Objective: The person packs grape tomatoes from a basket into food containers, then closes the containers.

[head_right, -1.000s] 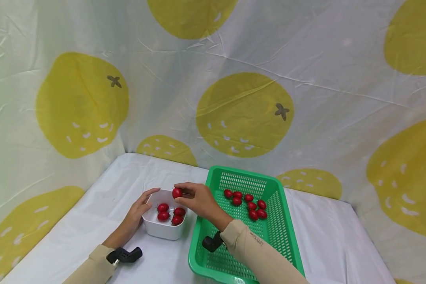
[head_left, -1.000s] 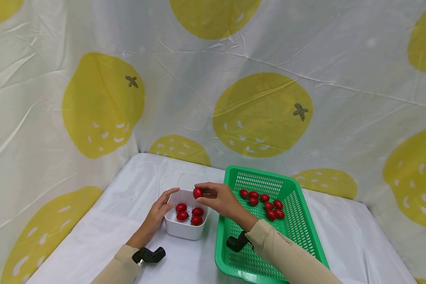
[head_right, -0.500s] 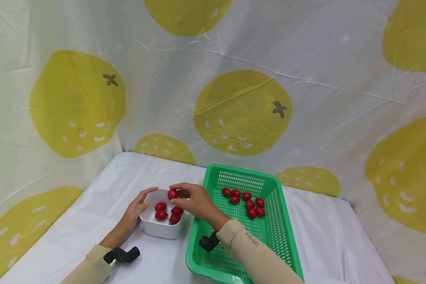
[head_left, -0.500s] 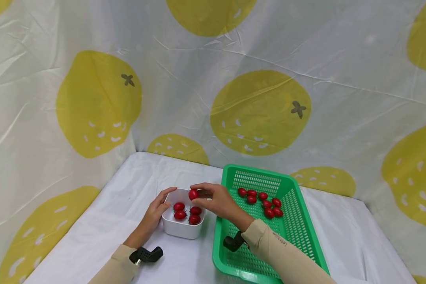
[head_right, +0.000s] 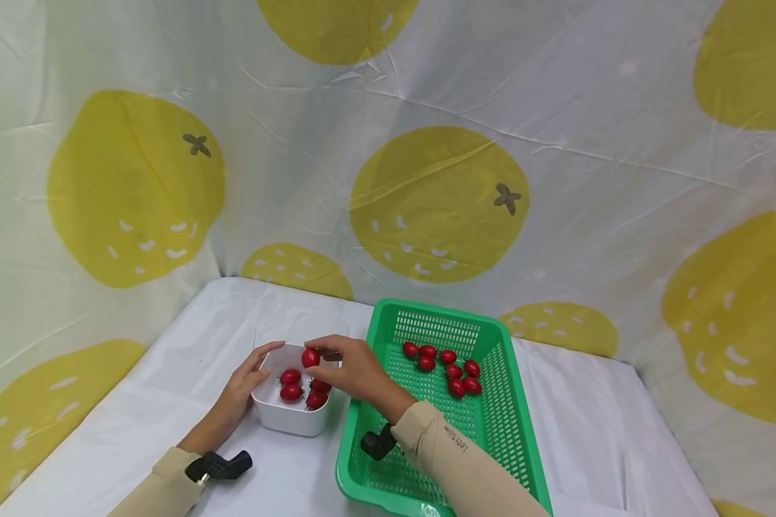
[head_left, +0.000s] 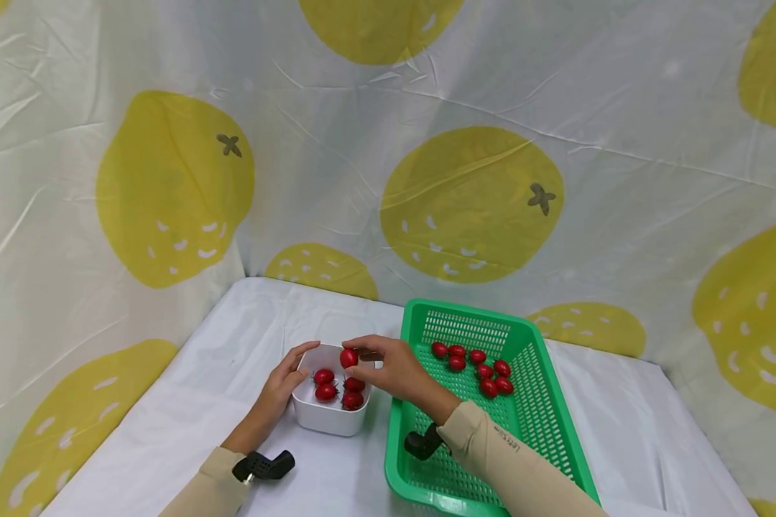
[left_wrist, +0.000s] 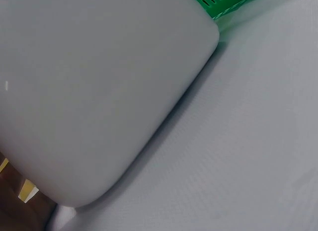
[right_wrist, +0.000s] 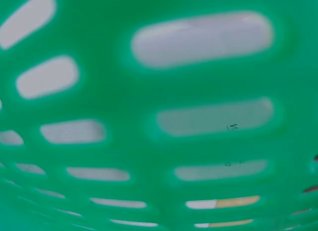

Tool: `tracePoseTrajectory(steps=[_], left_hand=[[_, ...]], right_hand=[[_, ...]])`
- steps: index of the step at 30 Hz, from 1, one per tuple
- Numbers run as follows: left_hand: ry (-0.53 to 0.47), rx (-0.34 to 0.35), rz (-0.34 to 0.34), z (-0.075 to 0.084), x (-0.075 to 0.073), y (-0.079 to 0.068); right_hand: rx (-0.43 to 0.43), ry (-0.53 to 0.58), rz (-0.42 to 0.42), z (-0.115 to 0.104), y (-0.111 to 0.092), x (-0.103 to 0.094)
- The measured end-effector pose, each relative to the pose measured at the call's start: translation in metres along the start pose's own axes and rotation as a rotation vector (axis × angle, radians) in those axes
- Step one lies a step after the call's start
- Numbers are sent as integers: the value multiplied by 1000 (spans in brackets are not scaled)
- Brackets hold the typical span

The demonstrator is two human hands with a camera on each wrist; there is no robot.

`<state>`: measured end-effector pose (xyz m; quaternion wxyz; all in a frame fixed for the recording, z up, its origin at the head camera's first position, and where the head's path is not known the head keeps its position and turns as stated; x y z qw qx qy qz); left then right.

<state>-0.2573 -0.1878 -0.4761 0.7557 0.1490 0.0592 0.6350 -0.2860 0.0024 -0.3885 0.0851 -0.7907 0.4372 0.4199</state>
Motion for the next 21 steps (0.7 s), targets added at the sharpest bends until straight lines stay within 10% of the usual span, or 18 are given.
tracePoseTrajectory(steps=[21], left_hand=[[44, -38, 8, -3, -1, -1]], right_hand=[[4, 2, -20, -1, 0, 1]])
Point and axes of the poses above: each hand's wrist, its own y-axis towards the middle knuckle, its own x-axis out of the palm, z = x × y, the point moved 6 cm from there along y, towards the middle knuckle, and after that the axes turned 11 degrees about -y, right-handed, at the moved point
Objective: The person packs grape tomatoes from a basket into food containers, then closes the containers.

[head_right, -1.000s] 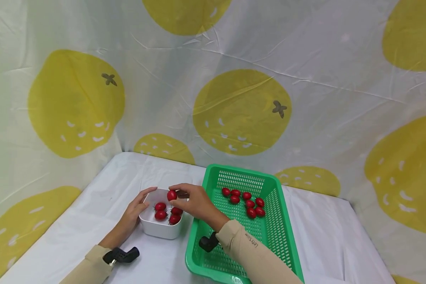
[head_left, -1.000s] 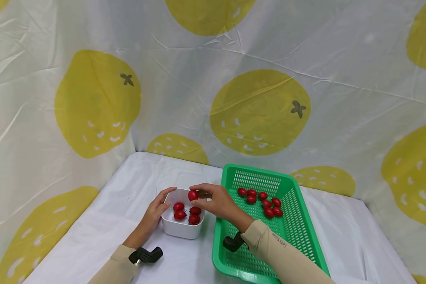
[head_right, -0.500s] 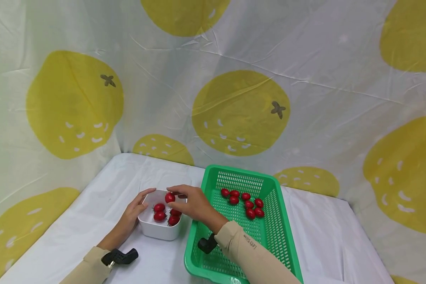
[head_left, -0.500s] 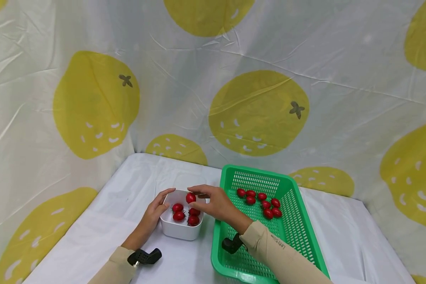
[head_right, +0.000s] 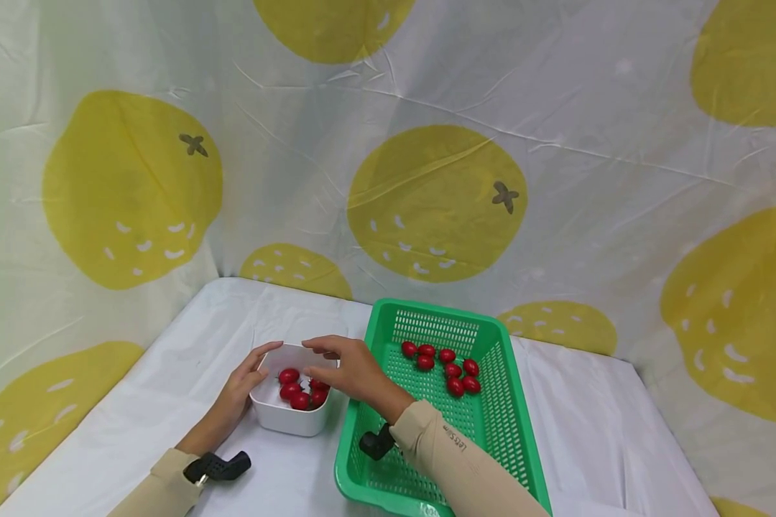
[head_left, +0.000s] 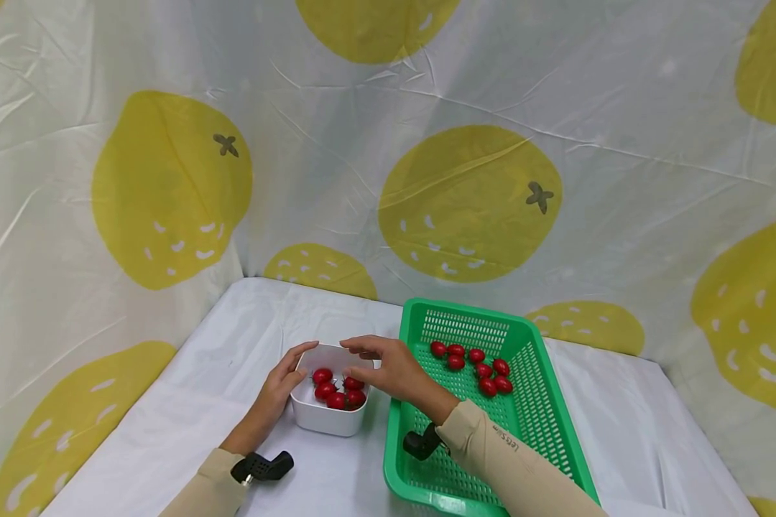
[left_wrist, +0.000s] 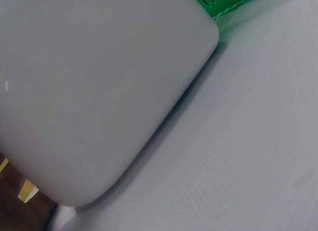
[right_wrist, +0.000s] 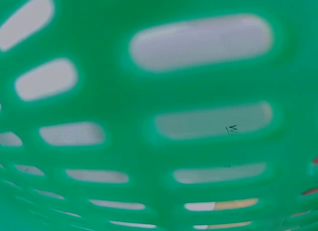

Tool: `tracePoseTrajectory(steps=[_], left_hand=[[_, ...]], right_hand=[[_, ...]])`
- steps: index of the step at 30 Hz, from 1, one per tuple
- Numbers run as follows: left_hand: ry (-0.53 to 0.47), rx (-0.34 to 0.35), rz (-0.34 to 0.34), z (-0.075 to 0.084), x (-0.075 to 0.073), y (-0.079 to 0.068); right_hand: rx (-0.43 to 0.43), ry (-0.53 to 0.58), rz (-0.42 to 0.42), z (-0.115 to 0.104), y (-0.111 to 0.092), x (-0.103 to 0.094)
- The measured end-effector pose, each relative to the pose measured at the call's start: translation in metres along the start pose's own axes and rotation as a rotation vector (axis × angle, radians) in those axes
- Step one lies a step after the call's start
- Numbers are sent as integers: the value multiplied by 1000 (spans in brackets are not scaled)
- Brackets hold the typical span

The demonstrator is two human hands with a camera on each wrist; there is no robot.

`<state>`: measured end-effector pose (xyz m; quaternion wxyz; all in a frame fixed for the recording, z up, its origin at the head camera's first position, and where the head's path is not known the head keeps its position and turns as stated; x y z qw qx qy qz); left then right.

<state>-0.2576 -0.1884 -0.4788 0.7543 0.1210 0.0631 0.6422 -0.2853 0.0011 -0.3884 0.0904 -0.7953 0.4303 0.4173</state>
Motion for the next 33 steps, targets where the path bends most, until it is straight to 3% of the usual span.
tracePoseTrajectory(steps=[22, 33], left_hand=[[-25, 19, -1, 5, -3, -1], [-44, 14, -3, 4, 1, 0]], right_hand=[[-11, 42, -1, -5, 2, 0], [25, 153, -8, 1, 1, -7]])
Point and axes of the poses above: each hand's wrist, its own y-axis towards the middle knuckle, its own x-axis out of the palm, z = x × y, the point moved 6 cm from there along y, towards the middle knuckle, and after that the axes turned 11 degrees about -y, right-handed, at the moved point
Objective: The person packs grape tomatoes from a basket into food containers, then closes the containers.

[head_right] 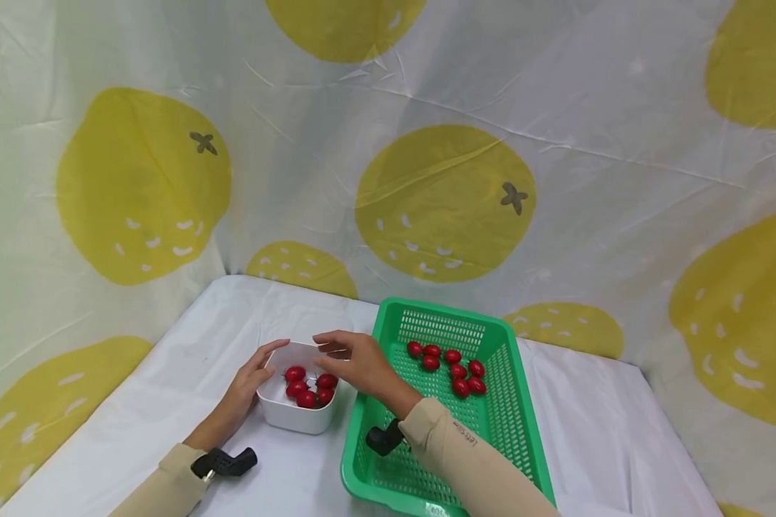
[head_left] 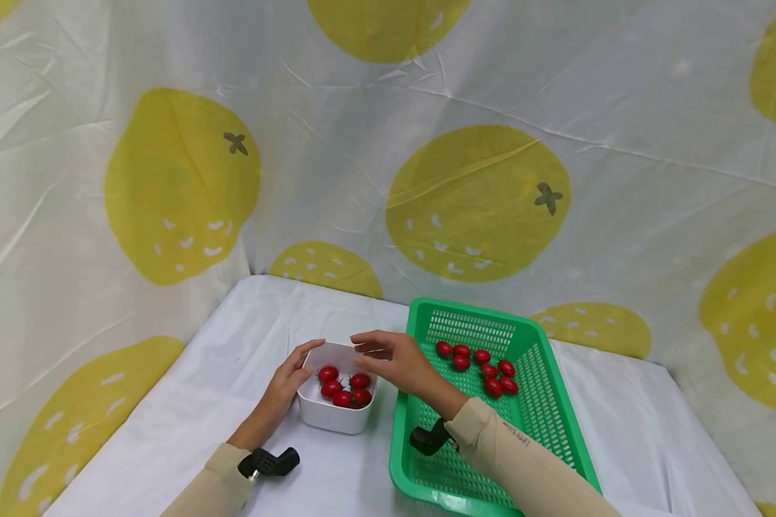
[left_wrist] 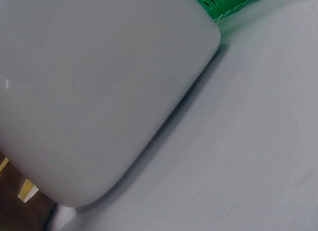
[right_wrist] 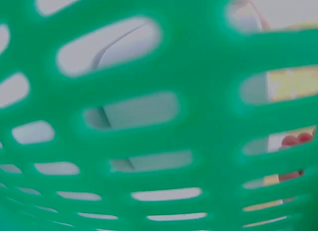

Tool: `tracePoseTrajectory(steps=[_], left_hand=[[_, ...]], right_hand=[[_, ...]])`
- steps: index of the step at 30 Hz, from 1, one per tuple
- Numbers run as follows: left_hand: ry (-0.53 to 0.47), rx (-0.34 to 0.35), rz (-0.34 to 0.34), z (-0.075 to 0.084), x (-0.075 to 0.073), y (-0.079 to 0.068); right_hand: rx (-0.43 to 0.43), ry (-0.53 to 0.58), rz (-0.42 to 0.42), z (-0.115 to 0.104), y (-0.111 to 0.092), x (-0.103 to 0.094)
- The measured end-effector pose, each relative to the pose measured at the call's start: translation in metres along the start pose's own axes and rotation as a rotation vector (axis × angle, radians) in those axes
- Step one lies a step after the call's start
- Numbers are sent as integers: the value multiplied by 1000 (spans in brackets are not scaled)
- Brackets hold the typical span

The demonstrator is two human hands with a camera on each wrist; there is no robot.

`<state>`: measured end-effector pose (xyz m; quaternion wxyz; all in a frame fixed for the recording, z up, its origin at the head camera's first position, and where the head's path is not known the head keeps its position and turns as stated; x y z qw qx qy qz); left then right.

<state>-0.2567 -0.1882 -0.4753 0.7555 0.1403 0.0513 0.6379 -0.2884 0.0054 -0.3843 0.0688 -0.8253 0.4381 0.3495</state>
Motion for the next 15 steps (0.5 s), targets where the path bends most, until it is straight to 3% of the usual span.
tracePoseTrajectory(steps=[7, 15], left_hand=[[-1, -8, -8, -2, 1, 0], [4, 18, -9, -3, 0, 0]], right_hand=[[-7, 37, 17, -1, -4, -11], [44, 26, 48, 5, -17, -32]])
Point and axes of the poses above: each hand's wrist, its own y-axis towards the middle knuckle, its own x-axis out of the palm, z = x × y, the point moved 6 cm from there along y, towards the middle knuckle, and after that the axes turned 11 degrees about -y, right-handed, at the moved point
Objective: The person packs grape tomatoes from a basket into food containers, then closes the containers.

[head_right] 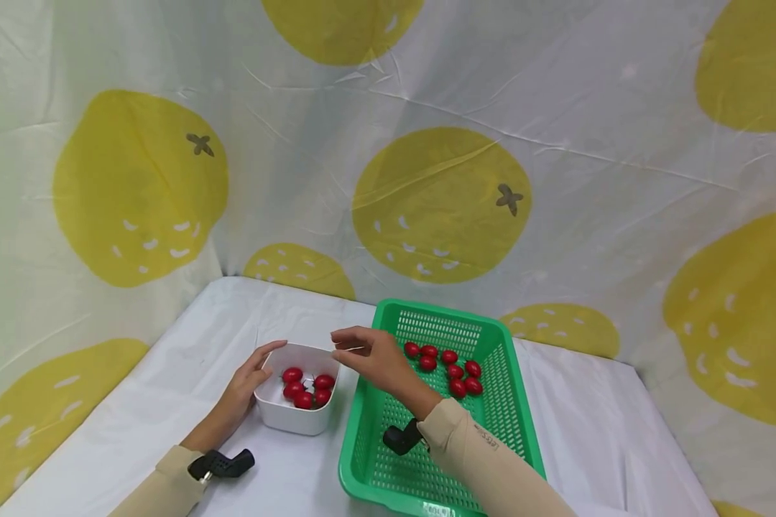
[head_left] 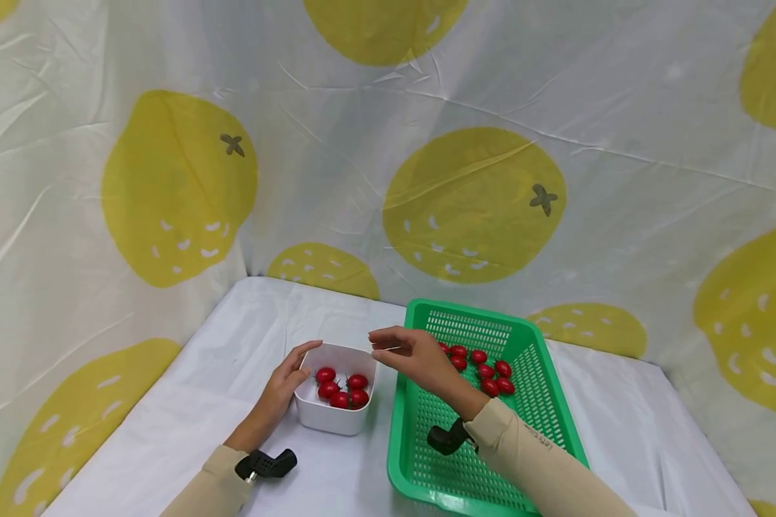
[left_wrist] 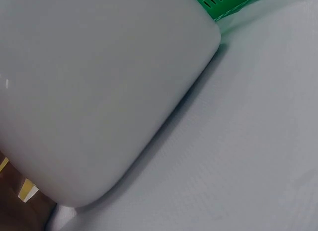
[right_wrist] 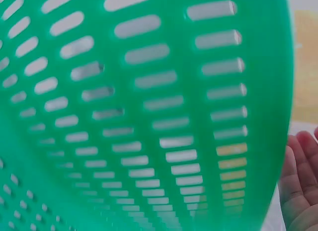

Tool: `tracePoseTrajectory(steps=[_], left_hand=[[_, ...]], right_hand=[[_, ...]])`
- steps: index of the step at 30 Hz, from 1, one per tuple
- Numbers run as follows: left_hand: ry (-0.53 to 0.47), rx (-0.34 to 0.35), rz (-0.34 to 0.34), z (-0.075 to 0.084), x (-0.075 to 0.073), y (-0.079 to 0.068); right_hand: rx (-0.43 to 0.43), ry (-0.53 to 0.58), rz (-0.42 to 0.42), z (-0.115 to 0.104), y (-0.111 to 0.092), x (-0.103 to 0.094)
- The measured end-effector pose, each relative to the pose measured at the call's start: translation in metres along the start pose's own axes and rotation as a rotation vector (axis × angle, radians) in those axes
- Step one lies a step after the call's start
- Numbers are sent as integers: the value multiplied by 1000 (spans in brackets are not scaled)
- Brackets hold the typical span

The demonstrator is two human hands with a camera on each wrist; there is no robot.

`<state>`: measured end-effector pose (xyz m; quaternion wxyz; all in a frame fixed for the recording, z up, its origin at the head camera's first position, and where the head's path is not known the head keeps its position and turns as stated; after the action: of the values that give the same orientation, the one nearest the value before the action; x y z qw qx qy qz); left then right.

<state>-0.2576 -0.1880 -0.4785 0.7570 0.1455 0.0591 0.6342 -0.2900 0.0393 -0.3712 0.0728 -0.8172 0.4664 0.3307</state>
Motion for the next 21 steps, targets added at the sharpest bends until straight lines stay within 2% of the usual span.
tracePoseTrajectory(steps=[10, 21], left_hand=[[-2, 7, -3, 2, 2, 0], [-20, 4, 0, 4, 2, 0]], right_hand=[[47, -17, 73, 15, -13, -32], [144, -57, 110, 57, -20, -56]])
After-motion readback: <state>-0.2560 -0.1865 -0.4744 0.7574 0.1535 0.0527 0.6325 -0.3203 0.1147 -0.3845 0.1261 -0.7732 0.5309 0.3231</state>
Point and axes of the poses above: each hand's wrist, its own y-axis towards the middle knuckle, its own x-axis out of the palm, z = x × y, the point moved 6 cm from there along y, towards the middle knuckle, and after that the axes turned 11 degrees about -y, right-handed, at the moved point
